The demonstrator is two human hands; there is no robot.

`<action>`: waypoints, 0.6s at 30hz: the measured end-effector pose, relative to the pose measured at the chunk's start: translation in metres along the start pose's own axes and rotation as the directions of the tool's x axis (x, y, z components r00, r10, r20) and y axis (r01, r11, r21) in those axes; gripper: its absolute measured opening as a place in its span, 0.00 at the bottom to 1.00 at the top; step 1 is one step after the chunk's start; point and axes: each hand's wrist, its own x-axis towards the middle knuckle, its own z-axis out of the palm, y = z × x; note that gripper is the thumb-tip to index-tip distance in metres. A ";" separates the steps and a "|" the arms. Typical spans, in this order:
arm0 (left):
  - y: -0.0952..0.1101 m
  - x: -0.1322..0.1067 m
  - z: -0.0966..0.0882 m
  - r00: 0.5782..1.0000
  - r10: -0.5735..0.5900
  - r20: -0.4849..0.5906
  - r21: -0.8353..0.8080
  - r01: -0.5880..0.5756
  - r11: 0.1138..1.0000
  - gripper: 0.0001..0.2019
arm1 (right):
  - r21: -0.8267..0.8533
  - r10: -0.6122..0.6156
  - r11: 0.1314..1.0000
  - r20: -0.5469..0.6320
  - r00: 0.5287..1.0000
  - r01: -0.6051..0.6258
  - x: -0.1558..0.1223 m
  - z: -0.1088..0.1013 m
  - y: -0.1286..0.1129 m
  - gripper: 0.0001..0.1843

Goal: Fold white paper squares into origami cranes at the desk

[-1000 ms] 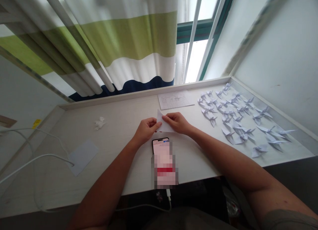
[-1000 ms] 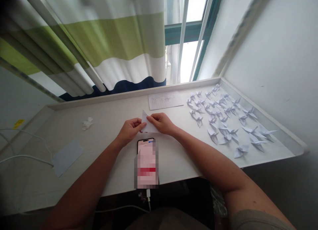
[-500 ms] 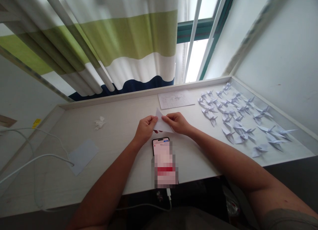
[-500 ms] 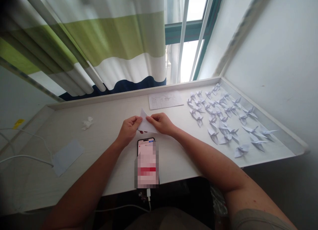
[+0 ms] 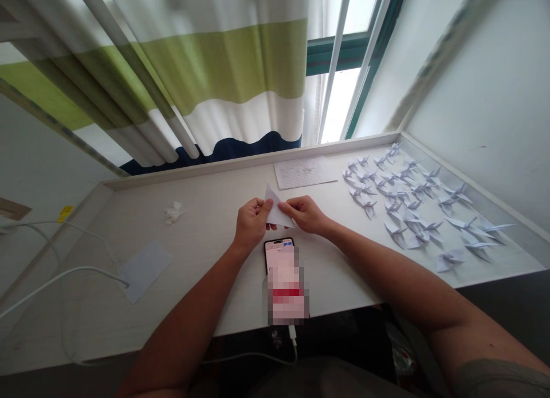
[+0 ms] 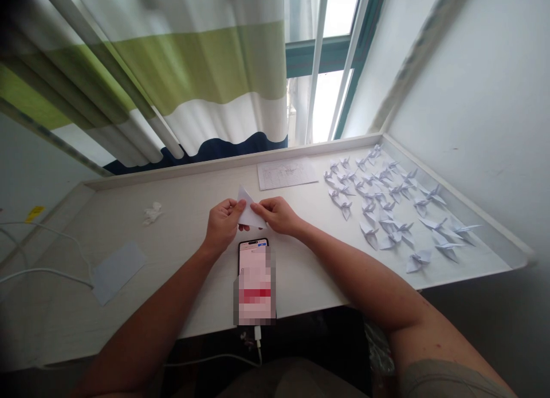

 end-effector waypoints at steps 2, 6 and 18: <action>0.000 0.000 0.000 1.000 0.012 -0.013 -0.007 -0.012 1.000 0.25 | 0.047 0.008 0.999 0.050 0.999 -0.010 -0.001 0.000 -0.001 0.35; -0.002 0.002 -0.003 0.998 0.025 -0.064 -0.023 -0.026 0.999 0.25 | 0.036 0.014 0.999 0.162 0.987 -0.020 -0.002 0.000 -0.003 0.36; 0.003 0.003 -0.006 0.984 0.071 -0.162 -0.043 -0.078 0.996 0.25 | -0.020 -0.002 1.000 0.161 0.987 0.005 -0.002 -0.002 -0.005 0.39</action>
